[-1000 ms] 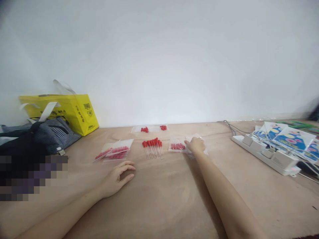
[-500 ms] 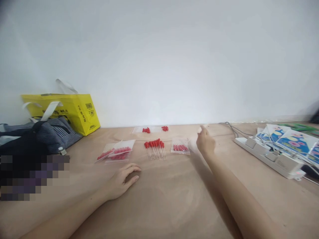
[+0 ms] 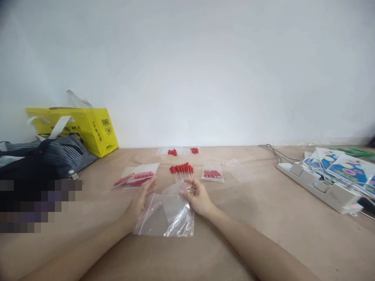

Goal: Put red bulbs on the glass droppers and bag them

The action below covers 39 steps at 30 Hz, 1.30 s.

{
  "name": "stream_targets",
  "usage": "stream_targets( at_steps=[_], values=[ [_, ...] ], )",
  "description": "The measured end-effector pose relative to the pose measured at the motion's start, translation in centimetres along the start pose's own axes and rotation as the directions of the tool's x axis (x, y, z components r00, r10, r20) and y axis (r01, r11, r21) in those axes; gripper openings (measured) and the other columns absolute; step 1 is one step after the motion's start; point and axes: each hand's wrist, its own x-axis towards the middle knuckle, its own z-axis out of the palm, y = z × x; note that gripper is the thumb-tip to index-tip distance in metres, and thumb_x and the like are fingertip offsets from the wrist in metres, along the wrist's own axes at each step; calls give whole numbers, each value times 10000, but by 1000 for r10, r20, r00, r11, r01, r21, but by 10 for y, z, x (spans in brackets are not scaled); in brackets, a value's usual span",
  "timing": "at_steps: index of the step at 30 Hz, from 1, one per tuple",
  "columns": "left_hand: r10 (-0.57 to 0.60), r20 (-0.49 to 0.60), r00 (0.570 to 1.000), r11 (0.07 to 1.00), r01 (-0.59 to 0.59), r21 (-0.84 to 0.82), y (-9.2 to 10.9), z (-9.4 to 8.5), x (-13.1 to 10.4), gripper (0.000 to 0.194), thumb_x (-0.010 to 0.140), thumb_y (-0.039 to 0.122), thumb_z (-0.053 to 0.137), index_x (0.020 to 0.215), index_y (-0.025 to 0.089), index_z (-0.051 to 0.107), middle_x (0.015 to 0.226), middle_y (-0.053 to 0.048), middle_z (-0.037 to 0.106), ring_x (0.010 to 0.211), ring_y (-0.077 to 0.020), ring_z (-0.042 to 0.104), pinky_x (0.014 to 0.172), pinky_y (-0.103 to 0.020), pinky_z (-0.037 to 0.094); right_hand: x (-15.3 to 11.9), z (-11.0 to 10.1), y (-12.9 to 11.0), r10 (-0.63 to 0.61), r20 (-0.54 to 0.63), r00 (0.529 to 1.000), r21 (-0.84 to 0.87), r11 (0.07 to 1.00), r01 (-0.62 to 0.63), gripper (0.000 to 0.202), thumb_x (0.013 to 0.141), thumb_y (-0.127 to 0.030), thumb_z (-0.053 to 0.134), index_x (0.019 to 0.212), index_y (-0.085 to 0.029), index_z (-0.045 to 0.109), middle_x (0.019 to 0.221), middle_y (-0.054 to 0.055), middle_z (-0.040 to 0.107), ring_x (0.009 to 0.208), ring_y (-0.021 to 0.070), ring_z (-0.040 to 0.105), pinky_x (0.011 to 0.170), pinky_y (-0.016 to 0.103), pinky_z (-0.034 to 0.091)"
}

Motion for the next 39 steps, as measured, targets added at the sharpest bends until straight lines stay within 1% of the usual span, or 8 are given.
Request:
stream_targets(
  at_steps=[4, 8, 12, 18, 24, 29, 32, 39],
  values=[
    [411, 114, 904, 908, -417, 30, -5, -3, 3, 244, 845, 191, 417, 975, 270, 608, 1061, -42, 583, 1079, -202, 464, 865, -373, 415, 3, -7, 0, 42, -10, 999, -72, 997, -43, 298, 593, -430, 649, 763, -207, 549, 523, -52, 492, 378, 76, 420, 375, 201, 338],
    [518, 173, 837, 826, -543, 151, -8, -10, 5, 271, 834, 132, 388, 948, 229, 615, 873, -42, 658, 895, -188, 560, 773, -348, 442, 25, -60, -12, -17, -151, 988, -152, 988, -6, 331, 611, -467, 602, 770, -182, 549, 501, -45, 496, 377, 77, 406, 369, 196, 317],
    [379, 363, 851, 791, -502, 350, -5, -22, 5, 327, 752, 43, 373, 906, 207, 611, 819, -36, 655, 697, -154, 585, 607, -265, 445, 43, -141, -19, -225, -569, 791, -568, 803, -181, 374, 719, -431, 431, 942, -156, 550, 616, 4, 555, 490, 111, 517, 468, 225, 410],
    [-91, 569, 817, 808, -274, 522, 28, -53, 8, 190, 603, 87, 467, 676, 193, 607, 716, -19, 609, 597, -171, 568, 540, -255, 427, 36, -193, -6, -207, -647, 734, -664, 627, -408, 170, 590, -265, 558, 677, -138, 628, 733, 120, 584, 779, 274, 550, 699, 399, 408],
    [46, 606, 794, 997, -78, 27, 37, -67, 6, 416, 614, 489, 595, 970, 275, 621, 830, -9, 633, 732, -202, 579, 687, -300, 466, 36, -147, -7, -462, -403, 790, -901, 351, -254, 229, 699, -283, 499, 841, -166, 636, 997, 142, 516, 995, 305, 429, 826, 473, 314],
    [117, 641, 759, 991, -128, -29, 16, -58, 9, 570, 674, 498, 585, 1204, 337, 451, 1347, -32, 356, 1230, -307, 287, 996, -506, 199, 13, -69, -17, -367, 124, 922, -761, 561, 325, 194, 790, -294, 450, 847, -190, 604, 817, 65, 573, 755, 177, 524, 680, 310, 418],
    [52, 699, 713, 992, -119, 48, 11, -43, 7, 635, 701, 531, 547, 1272, 349, 337, 1398, -38, 249, 1273, -314, 183, 1001, -551, 113, -13, -29, -25, -238, 423, 874, -621, 627, 471, 159, 792, -270, 483, 868, -201, 605, 749, 34, 583, 705, 149, 516, 638, 272, 411],
    [-271, 424, 864, 912, 90, 399, 22, -7, -8, 488, 874, 459, 241, 1246, 200, 423, 1328, -144, 363, 1229, -307, 288, 956, -530, 241, -38, 0, -27, -210, 647, 733, -574, 497, 650, 167, 782, -263, 513, 885, -214, 635, 790, 40, 566, 757, 157, 497, 703, 298, 393]
  ],
)
